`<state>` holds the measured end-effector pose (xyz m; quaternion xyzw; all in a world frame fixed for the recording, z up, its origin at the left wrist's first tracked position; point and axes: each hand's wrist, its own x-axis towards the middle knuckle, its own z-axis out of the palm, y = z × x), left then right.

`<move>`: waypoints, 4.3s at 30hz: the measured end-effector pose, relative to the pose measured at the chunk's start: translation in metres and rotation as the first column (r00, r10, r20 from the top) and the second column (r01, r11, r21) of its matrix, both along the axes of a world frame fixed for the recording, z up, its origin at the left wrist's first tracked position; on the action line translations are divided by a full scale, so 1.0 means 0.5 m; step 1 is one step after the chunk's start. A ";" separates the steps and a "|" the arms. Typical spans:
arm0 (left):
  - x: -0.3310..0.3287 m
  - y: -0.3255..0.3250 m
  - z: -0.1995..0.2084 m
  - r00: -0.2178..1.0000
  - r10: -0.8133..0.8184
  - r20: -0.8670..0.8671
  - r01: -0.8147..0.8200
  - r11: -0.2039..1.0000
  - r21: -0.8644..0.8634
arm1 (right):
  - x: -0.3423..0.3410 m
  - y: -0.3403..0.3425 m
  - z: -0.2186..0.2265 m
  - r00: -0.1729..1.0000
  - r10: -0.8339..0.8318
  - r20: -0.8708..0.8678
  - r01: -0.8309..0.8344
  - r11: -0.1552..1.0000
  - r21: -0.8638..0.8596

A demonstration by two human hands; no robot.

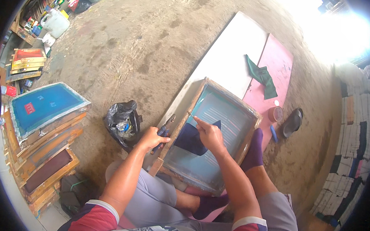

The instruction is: The person sits on the floor and uses pliers and a small tool to remove staples and adjust the mesh on a screen frame. They repeatedly pry and pull at the frame edges, occasionally switching tools, while working on a single frame placed on a pink board.

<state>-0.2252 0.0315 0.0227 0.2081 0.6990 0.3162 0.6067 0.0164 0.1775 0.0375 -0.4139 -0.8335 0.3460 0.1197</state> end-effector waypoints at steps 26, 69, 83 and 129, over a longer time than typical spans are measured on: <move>0.000 -0.001 0.005 1.000 -0.008 -0.003 0.008 1.000 -0.004 | -0.040 0.013 0.105 0.951 -0.195 0.240 0.239 0.956 -0.173; -0.001 0.001 -0.004 1.000 0.003 0.024 -0.003 1.000 -0.005 | -0.019 0.011 0.069 0.976 -0.202 0.088 0.217 0.948 -0.235; 0.001 -0.004 -0.008 0.993 -0.048 -0.111 0.050 0.999 0.017 | -0.087 -0.022 0.176 0.891 -0.115 0.438 0.167 0.982 -0.083; 0.001 -0.002 0.011 1.000 0.009 -0.006 -0.009 1.000 -0.002 | 0.006 0.065 0.036 0.949 -0.314 0.018 0.165 0.447 -0.880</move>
